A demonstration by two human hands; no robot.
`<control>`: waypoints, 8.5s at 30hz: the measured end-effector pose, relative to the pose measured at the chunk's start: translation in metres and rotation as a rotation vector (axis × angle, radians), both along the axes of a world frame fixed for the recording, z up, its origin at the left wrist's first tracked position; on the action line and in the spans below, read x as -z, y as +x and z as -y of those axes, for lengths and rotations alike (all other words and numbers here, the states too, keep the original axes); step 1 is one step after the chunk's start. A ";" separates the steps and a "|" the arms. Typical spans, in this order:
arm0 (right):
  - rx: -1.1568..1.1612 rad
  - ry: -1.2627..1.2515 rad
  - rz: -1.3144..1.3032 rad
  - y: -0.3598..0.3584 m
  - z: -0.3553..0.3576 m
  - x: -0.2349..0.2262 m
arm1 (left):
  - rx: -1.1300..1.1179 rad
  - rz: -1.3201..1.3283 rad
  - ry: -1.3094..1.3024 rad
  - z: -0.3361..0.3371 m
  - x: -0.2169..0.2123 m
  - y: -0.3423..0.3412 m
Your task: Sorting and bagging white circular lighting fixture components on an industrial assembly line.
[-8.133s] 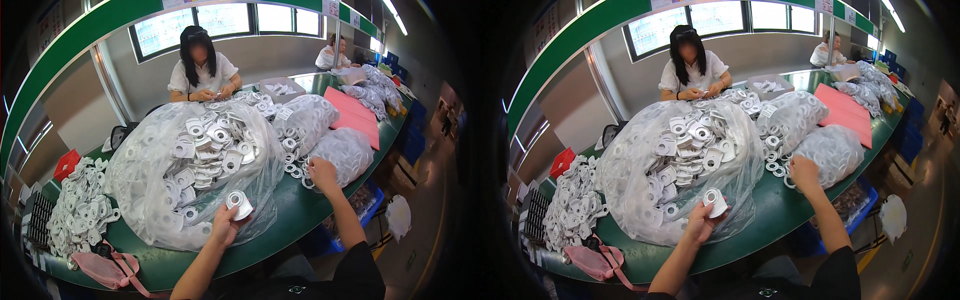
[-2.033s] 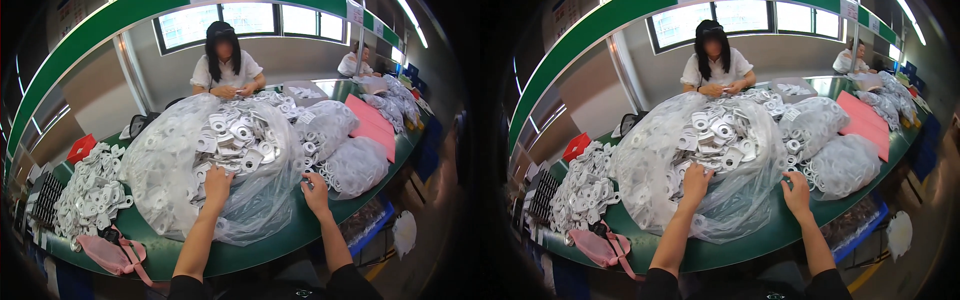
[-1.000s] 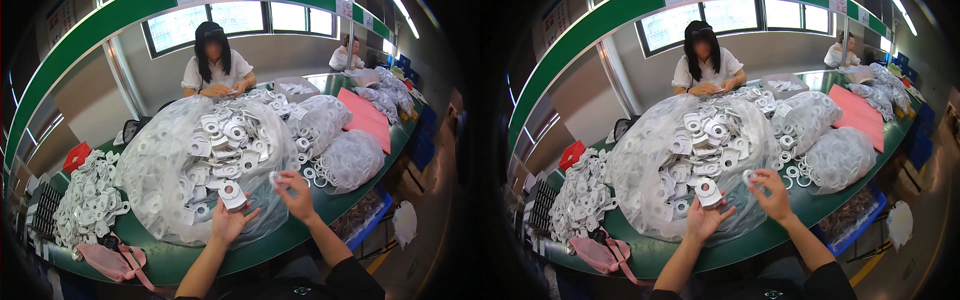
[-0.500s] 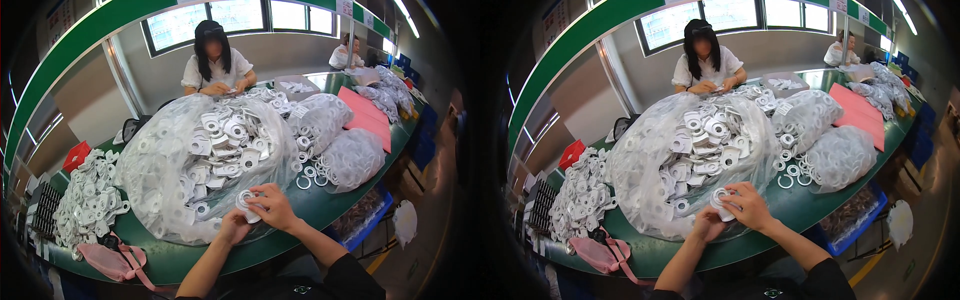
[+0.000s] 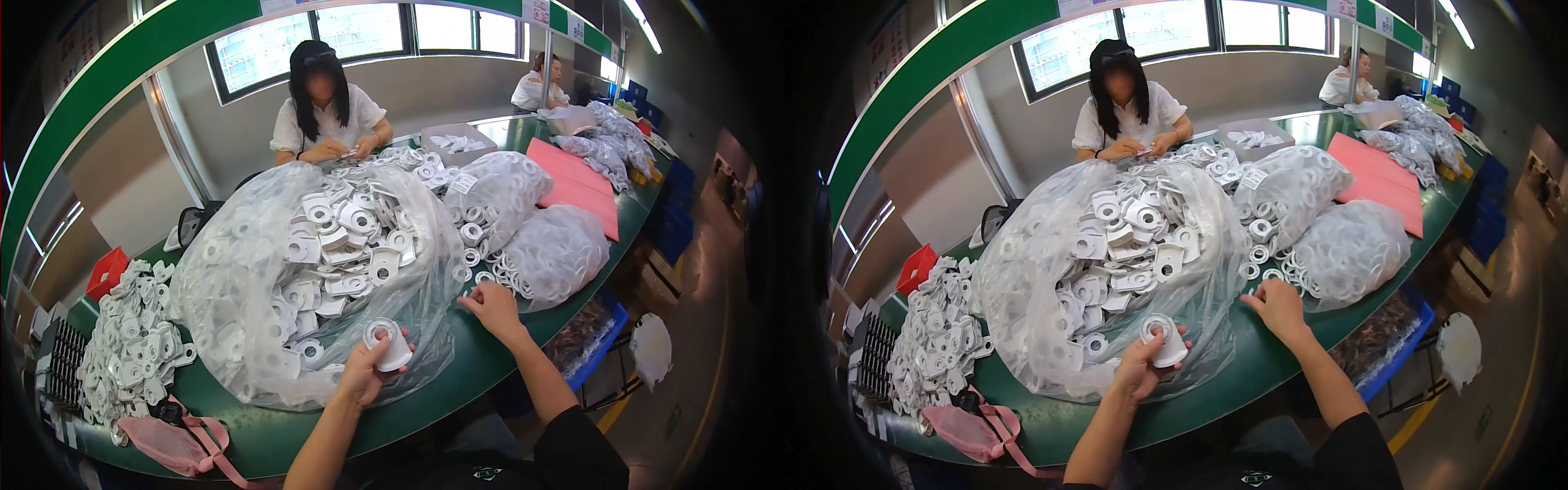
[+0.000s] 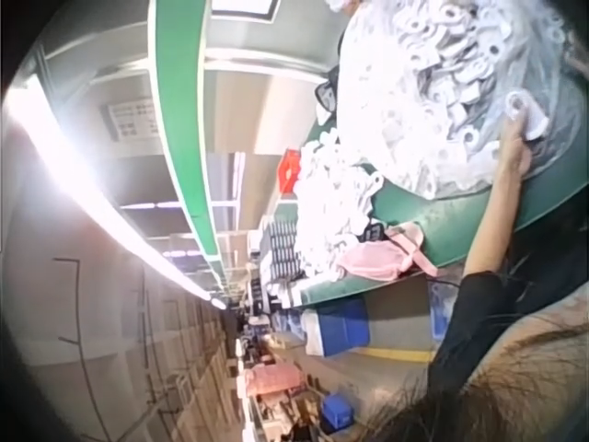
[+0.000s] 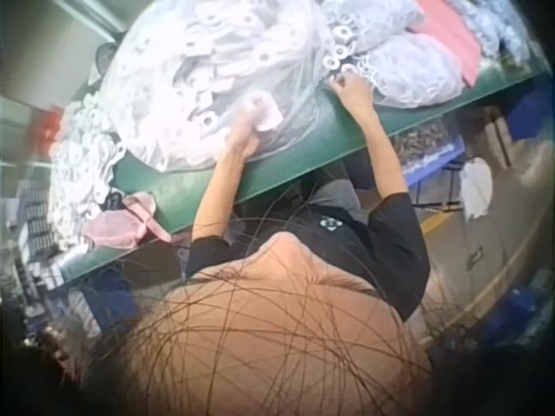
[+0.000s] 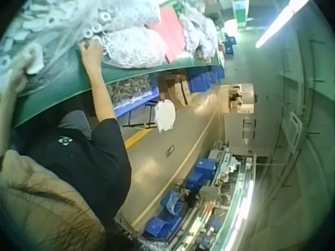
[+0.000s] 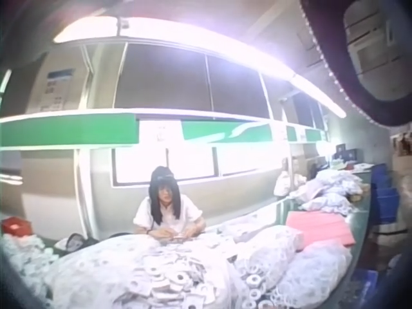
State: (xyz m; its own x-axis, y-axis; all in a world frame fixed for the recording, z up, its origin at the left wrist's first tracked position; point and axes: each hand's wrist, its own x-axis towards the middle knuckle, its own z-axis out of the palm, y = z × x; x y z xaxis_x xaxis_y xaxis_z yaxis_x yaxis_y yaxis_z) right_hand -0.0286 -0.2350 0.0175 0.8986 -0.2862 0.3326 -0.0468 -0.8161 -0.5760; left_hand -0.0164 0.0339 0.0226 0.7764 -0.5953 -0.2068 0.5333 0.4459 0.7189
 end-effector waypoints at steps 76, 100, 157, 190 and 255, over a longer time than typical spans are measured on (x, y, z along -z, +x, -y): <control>-0.569 0.915 -0.051 0.013 -0.099 0.008 | -0.293 0.566 0.212 0.015 0.019 -0.009; -0.674 0.456 -0.151 0.007 -0.089 -0.010 | -0.215 0.805 0.819 -0.003 0.030 0.004; -0.006 -0.067 0.570 0.028 0.014 0.015 | -0.398 1.733 1.463 0.034 -0.008 0.111; -0.051 -0.174 -0.046 -0.059 0.008 0.000 | 0.006 0.109 0.017 0.021 0.007 0.004; -0.713 0.161 0.039 0.001 -0.067 -0.018 | -0.139 0.959 0.850 0.022 0.021 0.002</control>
State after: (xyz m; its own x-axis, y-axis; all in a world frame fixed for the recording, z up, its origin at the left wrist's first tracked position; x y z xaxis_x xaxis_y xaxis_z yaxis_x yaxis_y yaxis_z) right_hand -0.0273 -0.1677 0.0356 0.8734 0.3155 0.3711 0.4869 -0.5457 -0.6820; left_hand -0.0148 0.0123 0.0015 0.8693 -0.4549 0.1933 -0.3656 -0.3287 0.8708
